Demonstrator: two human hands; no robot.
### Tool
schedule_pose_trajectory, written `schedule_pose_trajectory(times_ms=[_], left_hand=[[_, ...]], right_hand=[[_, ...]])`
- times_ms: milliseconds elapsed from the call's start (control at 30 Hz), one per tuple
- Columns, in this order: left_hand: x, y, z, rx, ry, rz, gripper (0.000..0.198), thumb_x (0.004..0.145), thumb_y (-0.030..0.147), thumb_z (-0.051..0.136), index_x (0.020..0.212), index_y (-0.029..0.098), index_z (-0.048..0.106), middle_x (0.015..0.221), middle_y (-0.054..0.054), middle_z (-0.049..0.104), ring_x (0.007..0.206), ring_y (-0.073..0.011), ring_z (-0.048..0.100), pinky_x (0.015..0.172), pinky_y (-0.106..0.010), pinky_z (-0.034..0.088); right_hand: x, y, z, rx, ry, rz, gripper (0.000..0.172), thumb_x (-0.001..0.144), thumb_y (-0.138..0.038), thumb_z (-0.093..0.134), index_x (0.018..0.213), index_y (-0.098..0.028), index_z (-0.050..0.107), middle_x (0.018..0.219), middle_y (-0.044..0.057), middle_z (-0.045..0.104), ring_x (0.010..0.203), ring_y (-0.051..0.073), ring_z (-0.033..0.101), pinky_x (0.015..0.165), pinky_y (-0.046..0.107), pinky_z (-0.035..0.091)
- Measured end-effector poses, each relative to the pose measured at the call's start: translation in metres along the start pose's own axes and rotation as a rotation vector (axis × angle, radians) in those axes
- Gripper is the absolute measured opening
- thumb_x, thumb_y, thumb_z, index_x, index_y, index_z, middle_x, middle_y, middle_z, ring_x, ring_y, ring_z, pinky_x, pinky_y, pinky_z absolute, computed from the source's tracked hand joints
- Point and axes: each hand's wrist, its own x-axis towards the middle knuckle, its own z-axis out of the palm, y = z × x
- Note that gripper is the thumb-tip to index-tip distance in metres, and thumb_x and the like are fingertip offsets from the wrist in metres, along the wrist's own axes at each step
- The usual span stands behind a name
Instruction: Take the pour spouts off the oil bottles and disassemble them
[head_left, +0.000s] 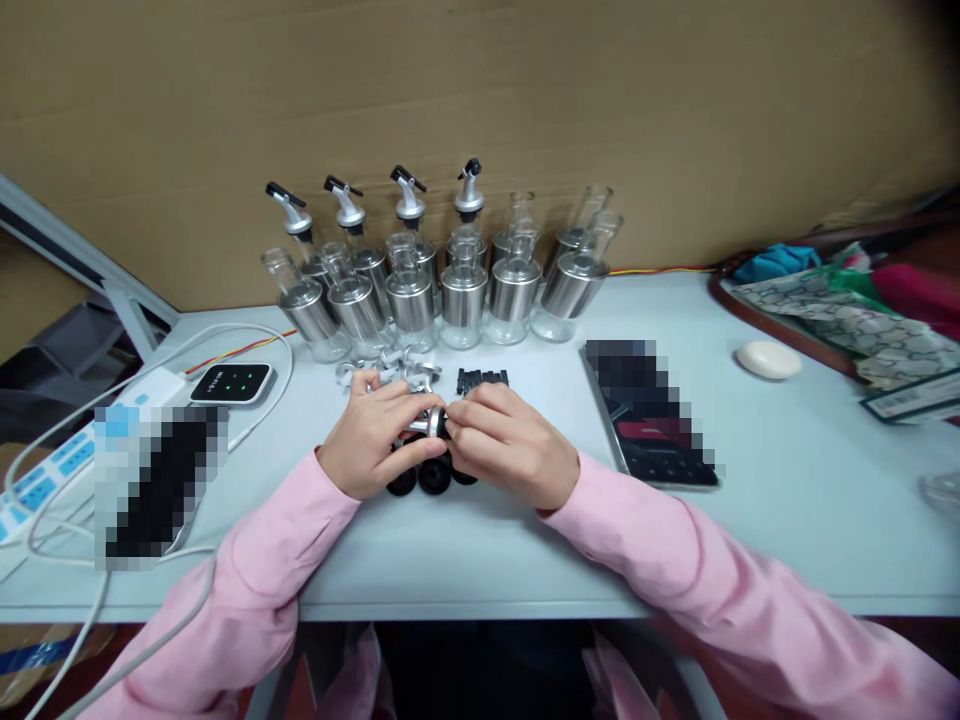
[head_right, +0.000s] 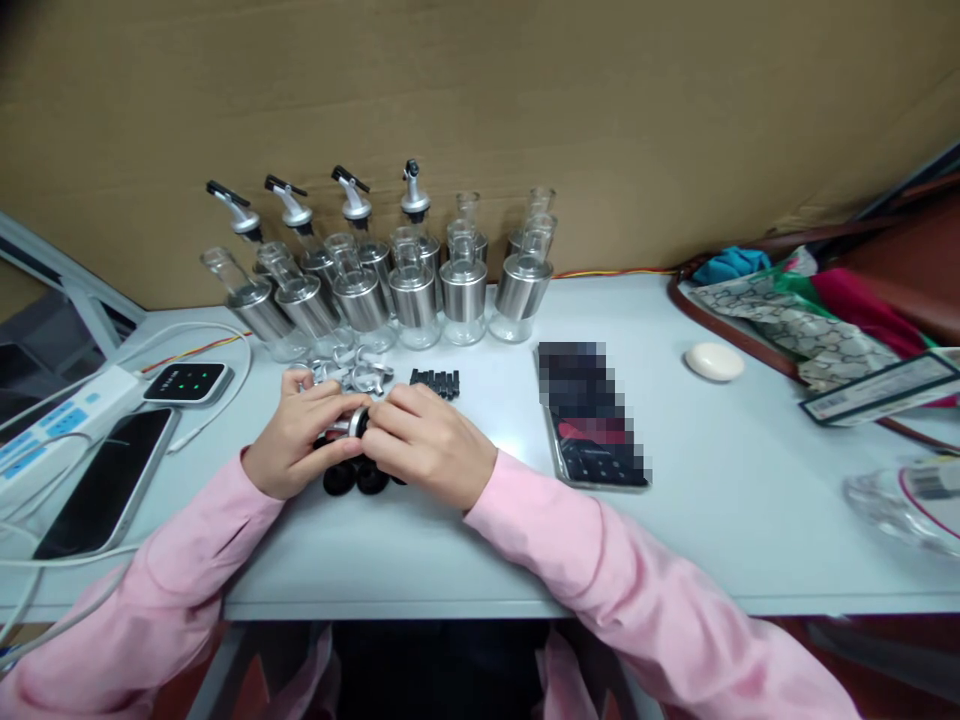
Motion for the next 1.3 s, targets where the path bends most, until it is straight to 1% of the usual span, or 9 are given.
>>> schedule_pose_trajectory(times_ms=[133, 233, 367, 467, 600, 700, 900, 1100, 1300], left_hand=[[0.0, 0.0, 0.0, -0.025, -0.025, 0.018, 0.045, 0.091, 0.049, 0.027, 0.095, 0.013, 0.055, 0.063, 0.0, 0.055, 0.06, -0.0149, 0.046, 0.07, -0.032, 0.02], [0.0, 0.0, 0.001, 0.002, -0.025, 0.025, 0.044, 0.091, 0.048, 0.027, 0.096, 0.013, 0.054, 0.065, -0.001, 0.056, 0.062, -0.0158, 0.047, 0.072, -0.033, 0.021], [-0.001, 0.0, 0.005, 0.042, 0.026, 0.046, 0.043, 0.091, 0.047, 0.027, 0.101, 0.013, 0.051, 0.072, -0.003, 0.059, 0.069, -0.0179, 0.048, 0.075, -0.034, 0.024], [-0.001, 0.001, 0.006, 0.06, 0.09, 0.069, 0.04, 0.091, 0.047, 0.03, 0.106, 0.015, 0.048, 0.077, -0.004, 0.06, 0.072, -0.0181, 0.048, 0.076, -0.033, 0.027], [-0.001, 0.002, 0.007, 0.13, 0.185, 0.139, 0.031, 0.09, 0.038, 0.038, 0.11, 0.015, 0.045, 0.084, -0.006, 0.06, 0.08, -0.0189, 0.047, 0.077, -0.032, 0.031], [0.0, 0.003, 0.01, 0.159, 0.197, 0.185, 0.026, 0.091, 0.031, 0.038, 0.11, 0.015, 0.045, 0.084, -0.006, 0.061, 0.082, -0.0192, 0.047, 0.078, -0.032, 0.032], [0.001, 0.001, 0.007, 0.244, 0.206, 0.237, 0.02, 0.086, 0.024, 0.045, 0.104, 0.017, 0.048, 0.073, -0.002, 0.061, 0.072, -0.018, 0.049, 0.076, -0.033, 0.035], [0.001, 0.001, 0.002, 0.334, 0.239, 0.313, 0.027, 0.086, 0.036, 0.045, 0.099, 0.013, 0.051, 0.059, 0.0, 0.058, 0.057, -0.0159, 0.048, 0.068, -0.031, 0.033], [0.001, 0.003, 0.001, 0.372, 0.259, 0.302, 0.034, 0.089, 0.044, 0.039, 0.096, 0.014, 0.053, 0.059, 0.0, 0.061, 0.052, -0.0144, 0.049, 0.068, -0.03, 0.03]], right_hand=[[-0.001, 0.003, -0.005, -0.09, -0.039, -0.154, 0.015, 0.083, -0.011, 0.051, 0.07, -0.017, 0.051, 0.072, 0.003, 0.058, 0.069, 0.014, 0.047, 0.061, 0.027, 0.041], [-0.002, 0.004, -0.004, -0.075, -0.017, -0.166, 0.014, 0.082, -0.01, 0.051, 0.071, -0.017, 0.051, 0.073, 0.004, 0.06, 0.069, 0.014, 0.049, 0.061, 0.027, 0.041], [-0.003, 0.004, 0.0, 0.138, -0.003, 0.116, 0.003, 0.082, -0.019, 0.051, 0.084, -0.017, 0.051, 0.081, 0.006, 0.062, 0.074, 0.016, 0.051, 0.066, 0.03, 0.041], [-0.004, 0.004, -0.001, 0.286, -0.065, 0.352, 0.019, 0.082, -0.033, 0.051, 0.091, -0.016, 0.05, 0.081, 0.006, 0.061, 0.075, 0.017, 0.052, 0.068, 0.033, 0.039], [-0.004, 0.003, -0.003, 0.382, -0.149, 0.458, 0.032, 0.09, -0.043, 0.035, 0.081, -0.016, 0.052, 0.074, 0.004, 0.059, 0.07, 0.015, 0.052, 0.067, 0.031, 0.035], [-0.003, 0.001, -0.002, 0.374, -0.169, 0.472, 0.036, 0.089, -0.045, 0.035, 0.078, -0.016, 0.052, 0.068, 0.002, 0.057, 0.064, 0.013, 0.049, 0.064, 0.029, 0.034], [-0.003, 0.0, -0.002, 0.387, -0.183, 0.405, 0.027, 0.088, -0.039, 0.043, 0.08, -0.015, 0.054, 0.068, 0.002, 0.054, 0.064, 0.013, 0.047, 0.061, 0.026, 0.034], [-0.001, -0.001, -0.006, 0.438, -0.173, 0.37, 0.024, 0.088, -0.033, 0.044, 0.074, -0.015, 0.055, 0.063, 0.001, 0.052, 0.061, 0.013, 0.045, 0.061, 0.026, 0.036], [0.001, -0.003, -0.008, 0.447, -0.114, 0.398, 0.016, 0.084, -0.029, 0.052, 0.079, -0.015, 0.057, 0.062, 0.001, 0.053, 0.06, 0.013, 0.047, 0.06, 0.027, 0.037]])
